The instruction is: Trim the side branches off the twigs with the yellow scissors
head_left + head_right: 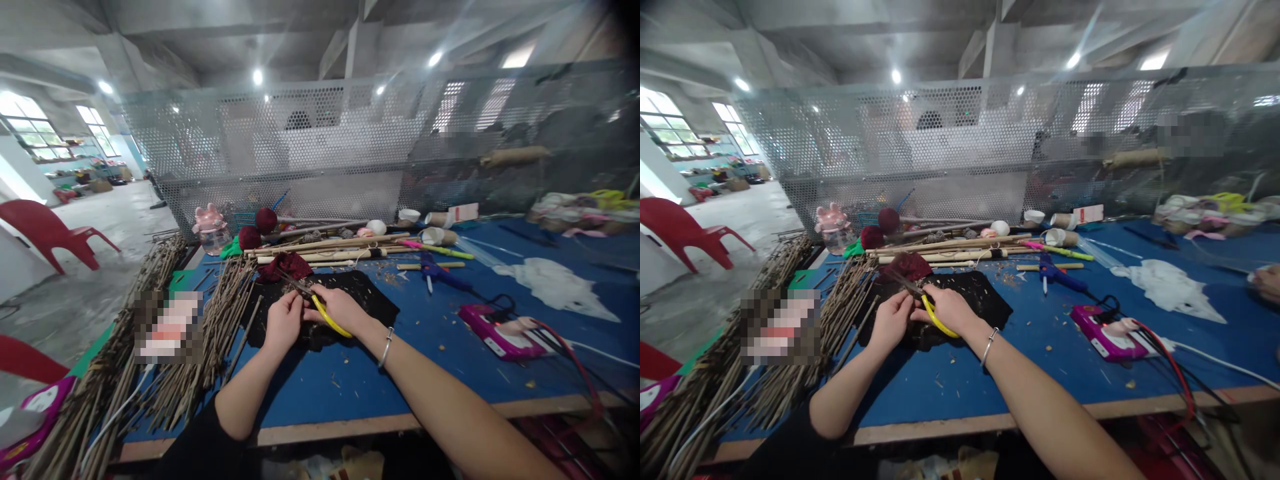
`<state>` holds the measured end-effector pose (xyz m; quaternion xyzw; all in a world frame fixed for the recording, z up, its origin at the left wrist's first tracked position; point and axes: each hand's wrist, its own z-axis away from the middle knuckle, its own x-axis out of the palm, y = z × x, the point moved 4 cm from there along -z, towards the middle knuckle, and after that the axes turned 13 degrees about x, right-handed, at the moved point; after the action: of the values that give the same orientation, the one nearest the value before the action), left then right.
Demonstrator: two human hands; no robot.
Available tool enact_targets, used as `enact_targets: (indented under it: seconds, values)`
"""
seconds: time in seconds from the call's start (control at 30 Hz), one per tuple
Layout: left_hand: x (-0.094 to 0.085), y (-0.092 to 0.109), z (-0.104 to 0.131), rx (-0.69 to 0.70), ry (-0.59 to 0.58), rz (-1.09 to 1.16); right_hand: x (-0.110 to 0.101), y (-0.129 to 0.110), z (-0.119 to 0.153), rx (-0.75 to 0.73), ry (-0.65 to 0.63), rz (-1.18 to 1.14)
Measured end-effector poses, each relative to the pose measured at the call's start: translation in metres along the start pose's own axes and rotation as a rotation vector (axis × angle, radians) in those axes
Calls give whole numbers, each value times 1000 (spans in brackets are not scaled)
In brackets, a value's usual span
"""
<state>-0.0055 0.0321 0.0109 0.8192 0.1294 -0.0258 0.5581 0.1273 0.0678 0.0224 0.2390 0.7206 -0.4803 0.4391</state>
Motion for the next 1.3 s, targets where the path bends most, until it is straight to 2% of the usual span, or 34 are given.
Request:
enact_targets:
  seconds: [0.17, 0.27, 0.4, 0.63, 0.9, 1.1, 1.3]
  values:
    - [3, -4, 0, -118, 49, 201, 1, 0, 0, -5, 64, 79]
    - [3, -5, 0, -144, 86, 215, 4, -1, -1, -45, 93, 64]
    - [2, -1, 1, -120, 100, 180, 6, -3, -1, -84, 137, 50]
    - [3, 2, 1, -35, 55, 186, 4, -7, 1, -78, 185, 55]
    - [0, -1, 1, 21, 88, 170, 10, -6, 0, -77, 137, -98]
    - [-3, 6, 1, 0, 113, 161, 13, -6, 0, -69, 120, -148]
    - [-3, 0, 1, -28, 120, 224, 14, -4, -1, -59, 126, -117]
